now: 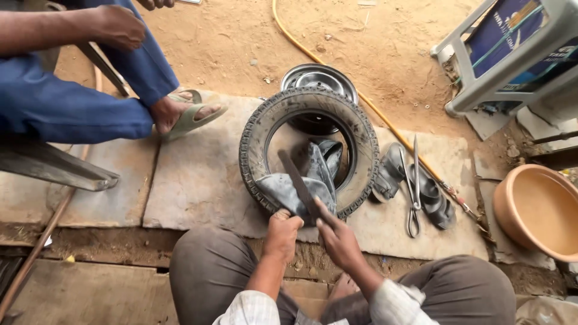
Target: Repairing a puncture in a motorcycle inner tube by cleaning the surface with a rasp and applying adhesive.
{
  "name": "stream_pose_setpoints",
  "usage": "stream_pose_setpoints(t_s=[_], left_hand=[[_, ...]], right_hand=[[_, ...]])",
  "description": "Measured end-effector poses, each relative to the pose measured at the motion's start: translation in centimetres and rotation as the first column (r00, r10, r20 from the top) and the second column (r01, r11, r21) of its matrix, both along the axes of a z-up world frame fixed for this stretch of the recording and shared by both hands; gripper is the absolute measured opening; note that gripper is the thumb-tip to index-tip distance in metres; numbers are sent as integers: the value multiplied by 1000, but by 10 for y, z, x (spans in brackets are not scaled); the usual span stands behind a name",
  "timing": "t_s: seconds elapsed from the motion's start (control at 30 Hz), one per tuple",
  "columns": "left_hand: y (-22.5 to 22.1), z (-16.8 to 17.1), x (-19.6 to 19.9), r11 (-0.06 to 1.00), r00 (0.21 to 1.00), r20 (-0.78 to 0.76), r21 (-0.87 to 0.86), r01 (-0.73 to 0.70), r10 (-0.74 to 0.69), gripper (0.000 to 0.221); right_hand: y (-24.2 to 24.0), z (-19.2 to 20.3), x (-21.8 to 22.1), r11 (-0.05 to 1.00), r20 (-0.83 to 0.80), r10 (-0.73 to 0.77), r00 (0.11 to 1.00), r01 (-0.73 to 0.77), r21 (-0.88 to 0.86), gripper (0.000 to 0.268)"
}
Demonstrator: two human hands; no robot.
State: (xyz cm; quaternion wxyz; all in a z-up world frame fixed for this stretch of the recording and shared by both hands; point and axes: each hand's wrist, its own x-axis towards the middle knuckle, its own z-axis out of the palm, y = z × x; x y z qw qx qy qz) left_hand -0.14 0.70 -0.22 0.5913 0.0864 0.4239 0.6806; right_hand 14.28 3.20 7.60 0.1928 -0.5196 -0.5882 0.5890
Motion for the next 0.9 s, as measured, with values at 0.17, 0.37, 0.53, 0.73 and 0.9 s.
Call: stream_pose_setpoints(t_s=[0.17, 0.37, 0.53, 0.73, 0.9], left_hand=[[-6, -18, -5, 999, 976, -214, -23, -38, 32, 9], [-5, 0, 0, 995, 995, -101, -94, -25, 16, 16], [2, -9, 9, 1000, 983, -180, 7, 22, -20, 11], [5, -4, 0, 998, 994, -88, 16, -68, 69, 19], [2, -4, 1, 997, 979, -201, -60, -37, 25, 16]], right_hand=[[-19, 6, 29, 998, 41, 4, 999, -2, -59, 60], [-56, -25, 69, 991, 10, -43, 999, 44, -125, 60], [-10, -7, 13, 997, -85, -82, 993, 83, 7, 58], [-2, -11, 30, 998, -19, -61, 998, 61, -32, 58], [-30, -41, 61, 999, 88, -26, 996, 29, -34, 56]])
